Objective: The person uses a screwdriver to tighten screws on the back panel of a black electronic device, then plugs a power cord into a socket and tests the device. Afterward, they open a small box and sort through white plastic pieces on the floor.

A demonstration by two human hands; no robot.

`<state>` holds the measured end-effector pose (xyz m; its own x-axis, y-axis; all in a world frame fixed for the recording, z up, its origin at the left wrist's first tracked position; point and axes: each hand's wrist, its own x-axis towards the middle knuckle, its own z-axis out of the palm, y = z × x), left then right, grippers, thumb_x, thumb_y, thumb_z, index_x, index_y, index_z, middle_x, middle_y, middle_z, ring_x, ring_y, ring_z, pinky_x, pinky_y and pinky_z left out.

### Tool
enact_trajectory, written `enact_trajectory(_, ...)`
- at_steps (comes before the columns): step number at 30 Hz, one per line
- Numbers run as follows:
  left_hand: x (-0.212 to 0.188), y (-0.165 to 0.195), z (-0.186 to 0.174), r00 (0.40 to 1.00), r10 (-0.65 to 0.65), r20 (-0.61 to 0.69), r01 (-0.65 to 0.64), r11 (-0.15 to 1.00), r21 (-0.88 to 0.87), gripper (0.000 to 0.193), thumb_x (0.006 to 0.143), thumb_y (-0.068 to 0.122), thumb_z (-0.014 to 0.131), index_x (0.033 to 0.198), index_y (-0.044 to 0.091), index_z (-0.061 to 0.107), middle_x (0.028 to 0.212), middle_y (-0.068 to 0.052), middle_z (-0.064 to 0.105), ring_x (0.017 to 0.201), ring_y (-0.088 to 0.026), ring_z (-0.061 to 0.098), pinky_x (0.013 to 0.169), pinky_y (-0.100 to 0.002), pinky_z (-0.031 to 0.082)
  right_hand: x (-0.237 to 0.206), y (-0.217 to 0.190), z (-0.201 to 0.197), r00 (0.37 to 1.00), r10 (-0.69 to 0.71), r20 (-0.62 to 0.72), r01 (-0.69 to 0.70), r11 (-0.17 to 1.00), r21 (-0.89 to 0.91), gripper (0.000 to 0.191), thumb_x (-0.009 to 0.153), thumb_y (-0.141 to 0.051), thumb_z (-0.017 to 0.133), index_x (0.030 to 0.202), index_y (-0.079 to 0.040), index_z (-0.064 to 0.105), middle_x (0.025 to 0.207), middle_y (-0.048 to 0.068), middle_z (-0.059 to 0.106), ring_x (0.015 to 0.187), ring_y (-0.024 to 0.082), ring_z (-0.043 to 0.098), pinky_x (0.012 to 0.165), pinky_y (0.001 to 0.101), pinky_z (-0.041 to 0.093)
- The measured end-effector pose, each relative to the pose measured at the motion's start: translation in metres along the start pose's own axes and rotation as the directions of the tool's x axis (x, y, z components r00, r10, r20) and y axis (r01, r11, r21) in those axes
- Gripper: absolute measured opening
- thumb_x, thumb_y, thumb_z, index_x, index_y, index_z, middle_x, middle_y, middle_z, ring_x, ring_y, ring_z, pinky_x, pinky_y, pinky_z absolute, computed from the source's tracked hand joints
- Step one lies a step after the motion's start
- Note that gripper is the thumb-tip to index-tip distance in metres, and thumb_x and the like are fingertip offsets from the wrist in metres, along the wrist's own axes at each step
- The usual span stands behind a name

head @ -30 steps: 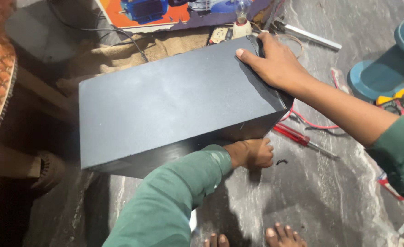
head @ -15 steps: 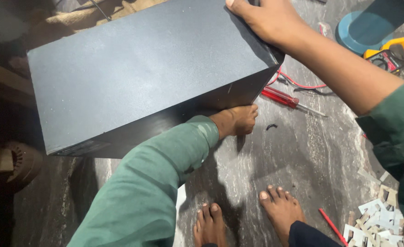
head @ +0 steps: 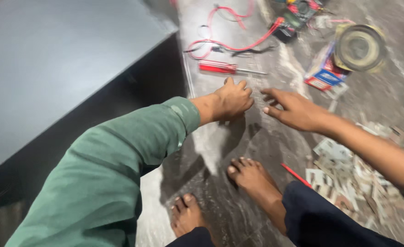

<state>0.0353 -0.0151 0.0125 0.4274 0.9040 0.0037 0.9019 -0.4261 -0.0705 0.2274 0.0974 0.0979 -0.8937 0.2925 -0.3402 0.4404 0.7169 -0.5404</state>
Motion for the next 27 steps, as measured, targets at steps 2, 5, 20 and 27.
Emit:
enact_trajectory(2,0.031,0.008,-0.004,1.000,0.028,0.005,-0.027,0.989,-0.142,0.038,0.083,0.038,0.070,0.106,0.007,0.070,0.108,-0.015,0.067,0.105,-0.035,0.063,0.071,-0.056,0.055,-0.035,0.034,0.006,0.992,0.112,-0.049,-0.112,0.994,0.005,0.059,0.094,-0.028,0.060,0.146,-0.005,0.044,0.130,0.019,0.066,0.116,0.034,0.067,0.097,0.0443,0.051)
enact_trajectory(5,0.075,0.031,0.002,0.992,0.110,0.059,-0.084,0.938,-0.335,0.032,0.090,0.034,0.069,0.105,0.006,0.070,0.104,-0.017,0.070,0.101,-0.037,0.067,0.078,-0.053,0.056,-0.086,0.076,0.012,0.948,0.306,-0.087,-0.306,0.952,0.018,0.057,0.092,-0.020,0.061,0.145,-0.007,0.047,0.134,0.019,0.065,0.118,0.034,0.066,0.098,0.0449,0.051)
enact_trajectory(20,0.174,0.132,0.053,0.907,0.178,0.381,-0.001,0.907,-0.421,0.091,0.095,0.066,0.049,0.162,0.019,0.011,0.169,-0.015,-0.007,0.152,-0.046,-0.017,0.105,-0.088,-0.001,-0.228,0.030,0.069,0.635,0.762,0.128,-0.711,0.641,-0.289,0.077,0.085,-0.027,0.069,0.154,-0.017,0.037,0.159,0.011,0.037,0.140,0.033,0.043,0.111,0.0461,0.040)
enact_trajectory(27,0.194,0.121,0.070,0.917,0.157,0.367,0.008,0.912,-0.409,0.091,0.095,0.068,0.046,0.163,0.023,0.008,0.170,-0.013,-0.010,0.153,-0.044,-0.019,0.110,-0.083,-0.004,-0.233,0.070,0.051,0.624,0.713,0.319,-0.535,0.687,-0.492,0.062,0.094,-0.018,0.054,0.152,-0.011,0.033,0.153,0.012,0.043,0.139,0.030,0.046,0.109,0.0428,0.047)
